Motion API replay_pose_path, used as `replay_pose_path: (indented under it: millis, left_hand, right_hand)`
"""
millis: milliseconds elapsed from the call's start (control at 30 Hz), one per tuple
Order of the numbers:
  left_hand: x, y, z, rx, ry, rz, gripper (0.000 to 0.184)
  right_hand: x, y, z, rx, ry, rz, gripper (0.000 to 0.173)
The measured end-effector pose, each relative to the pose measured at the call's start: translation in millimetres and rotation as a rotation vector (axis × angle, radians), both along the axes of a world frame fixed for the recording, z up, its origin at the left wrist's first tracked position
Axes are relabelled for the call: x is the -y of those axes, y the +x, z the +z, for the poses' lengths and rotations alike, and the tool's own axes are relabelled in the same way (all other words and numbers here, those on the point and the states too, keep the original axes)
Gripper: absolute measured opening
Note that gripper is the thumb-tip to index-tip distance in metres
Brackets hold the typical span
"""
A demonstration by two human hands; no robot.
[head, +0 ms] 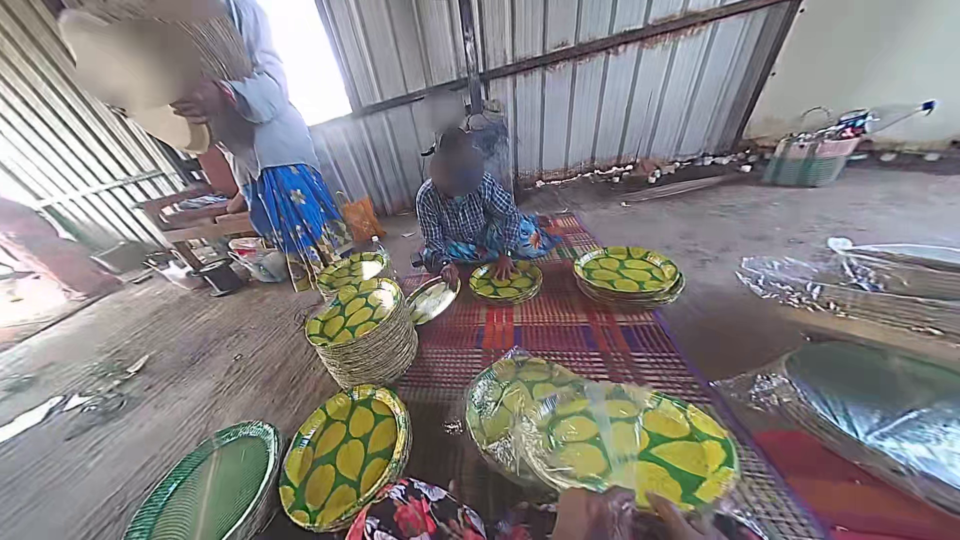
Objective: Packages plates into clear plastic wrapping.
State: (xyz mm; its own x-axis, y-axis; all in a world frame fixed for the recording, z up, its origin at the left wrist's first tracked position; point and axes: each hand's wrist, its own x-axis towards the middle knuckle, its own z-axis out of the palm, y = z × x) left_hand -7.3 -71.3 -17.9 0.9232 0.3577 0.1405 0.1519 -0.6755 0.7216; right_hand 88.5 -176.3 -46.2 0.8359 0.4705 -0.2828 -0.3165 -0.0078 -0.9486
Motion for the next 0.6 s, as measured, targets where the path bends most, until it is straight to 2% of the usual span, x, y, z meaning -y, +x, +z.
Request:
replay_pose_path:
  millis: [67, 133, 200, 267, 367, 400, 467, 533, 600]
  left_hand:
    - [-9.3, -0.8, 7.2, -0.070, -0.040, 0.014, 0.032]
    - [-19.8, -6.3, 7.6, -0.078, -0.103, 0.078, 0.032]
    - [-37.8, -14.5, 5.3, 0.062, -0.154, 0.201, 0.029]
    - [-58.9, -26.4, 5.1, 0.228, -0.184, 0.303, 0.025]
    - [-79.0, -43.4, 4.5, 0.387, -0.187, 0.358, 0.022]
    - [-81.8, -47.1, 3.2, 0.416, -0.195, 0.371, 0.021]
    - [-82.1, -51.9, 1.5, 0.440, -0.219, 0.378, 0.021]
    - [-78.8, -49.8, 0.5, 0.447, -0.221, 0.357, 0.021]
    - [-71.6, -45.7, -2.2, 0.439, -0.184, 0.317, 0.021]
  right_hand:
    - [-15.1, -20.6, -0.7, -0.010, -0.023, 0.148, 0.035]
    - [-10.0, -25.1, 4.1, -0.006, -0.098, 0.410, 0.046]
    - [-7.4, -11.1, 9.8, 0.002, -0.135, 0.590, 0.044]
    - [2.8, 4.2, 5.6, 0.149, -0.140, 0.558, 0.041]
    - [21.8, 27.9, -4.1, 0.565, -0.201, 0.102, 0.038]
    - [26.4, 40.3, -7.6, 0.642, -0.243, 0.020, 0.047]
    - [28.9, 58.6, -9.8, 0.652, -0.426, 0.089, 0.066]
    - [12.7, 58.8, -7.2, 0.573, -0.624, 0.285, 0.067]
    - [-14.6, 41.4, -12.5, 0.485, -0.676, 0.466, 0.066]
